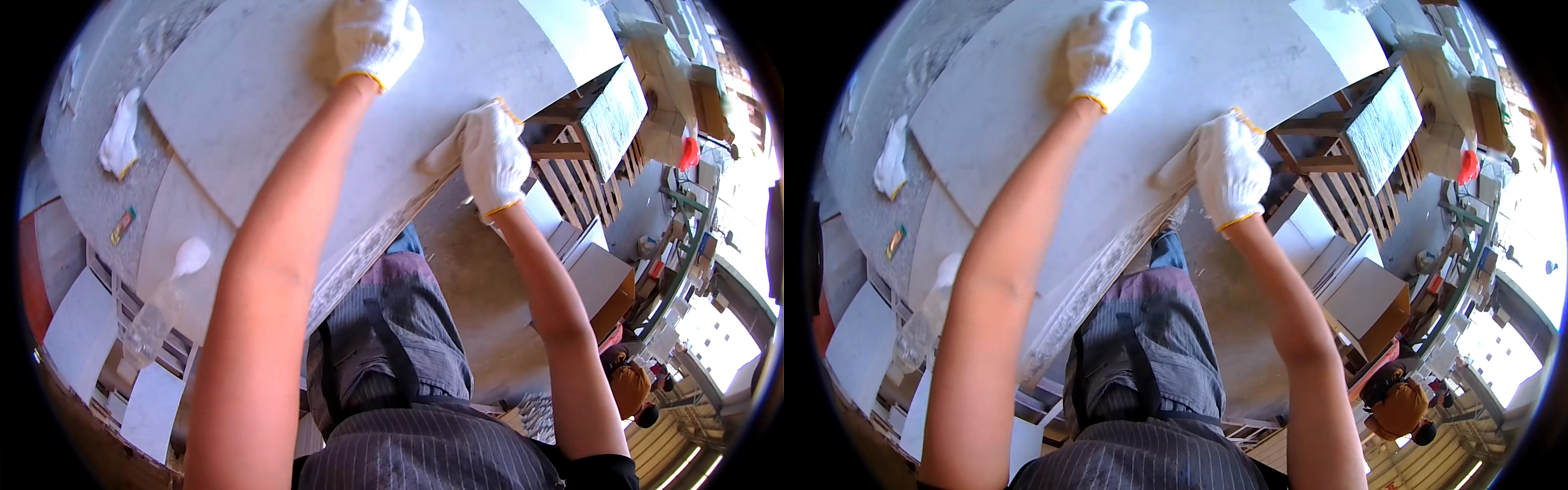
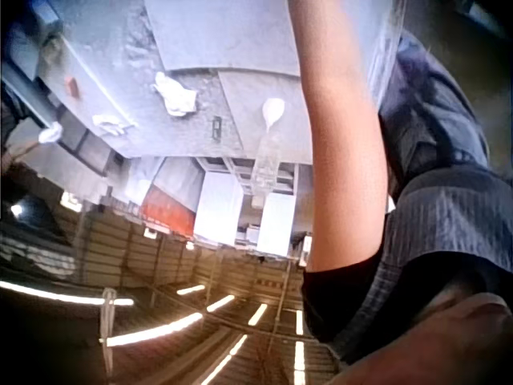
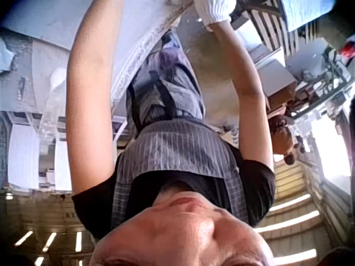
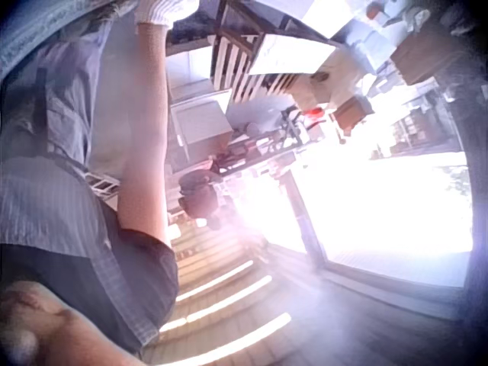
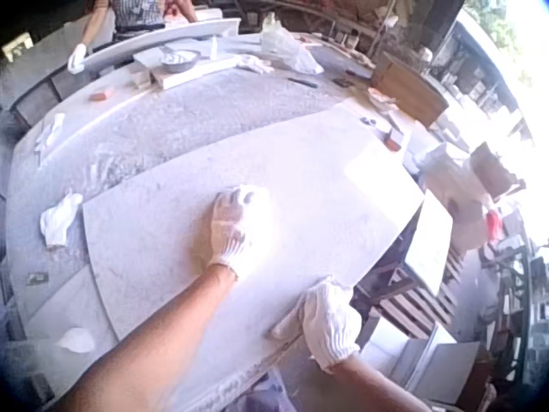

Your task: The person wipes a large white slab with a cloth, then lifts and stacks it with other slabs on a wooden rack. The person repeats the wiping and stacking process with additional slabs.

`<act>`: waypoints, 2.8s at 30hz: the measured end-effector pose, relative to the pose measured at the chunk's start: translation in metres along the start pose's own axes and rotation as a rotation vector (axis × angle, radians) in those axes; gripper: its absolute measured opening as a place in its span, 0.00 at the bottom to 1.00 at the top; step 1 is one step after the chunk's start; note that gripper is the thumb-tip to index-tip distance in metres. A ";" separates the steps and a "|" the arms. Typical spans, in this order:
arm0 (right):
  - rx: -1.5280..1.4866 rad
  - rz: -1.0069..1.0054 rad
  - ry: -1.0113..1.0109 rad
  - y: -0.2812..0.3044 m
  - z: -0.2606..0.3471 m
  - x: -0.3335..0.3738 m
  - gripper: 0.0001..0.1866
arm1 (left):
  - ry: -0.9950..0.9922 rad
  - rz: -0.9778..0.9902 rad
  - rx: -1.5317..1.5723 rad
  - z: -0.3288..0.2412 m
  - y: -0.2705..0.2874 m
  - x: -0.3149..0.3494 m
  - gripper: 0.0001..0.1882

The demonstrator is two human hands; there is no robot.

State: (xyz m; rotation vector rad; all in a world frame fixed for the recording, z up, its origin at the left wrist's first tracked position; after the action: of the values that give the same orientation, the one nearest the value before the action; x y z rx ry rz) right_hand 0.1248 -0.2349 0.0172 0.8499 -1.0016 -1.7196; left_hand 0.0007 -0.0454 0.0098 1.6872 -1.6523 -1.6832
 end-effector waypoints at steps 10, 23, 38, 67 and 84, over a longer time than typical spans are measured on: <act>-0.164 0.232 0.143 -0.055 0.167 0.132 0.07 | 0.649 0.303 0.951 0.022 0.091 0.078 0.19; -0.522 0.333 0.014 -0.100 0.172 0.188 0.25 | 0.754 0.139 1.085 -0.007 0.245 0.159 0.17; -0.699 0.182 -0.302 0.023 0.138 0.122 0.08 | 0.716 0.139 0.877 0.023 0.265 0.238 0.11; -0.032 0.079 -0.298 0.014 0.039 0.031 0.26 | 0.027 0.260 -0.276 0.049 0.129 0.147 0.19; 0.549 0.286 0.007 0.075 -0.262 -0.201 0.16 | -0.018 0.351 -0.398 0.054 0.128 0.152 0.18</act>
State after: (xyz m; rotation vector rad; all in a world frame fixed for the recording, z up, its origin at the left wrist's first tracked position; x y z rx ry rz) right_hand 0.4452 -0.1274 -0.0058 0.9931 -1.5452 -1.2111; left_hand -0.1546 -0.1808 0.0139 1.1287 -1.3999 -1.7081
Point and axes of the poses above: each hand's wrist, its own x-axis away from the middle knuckle, its own y-axis out of the back of the hand, z = x × y, the point moved 1 cm from there along -x, towards the middle knuckle, and after that the axes turned 11 degrees about -x, right-handed, at the moved point
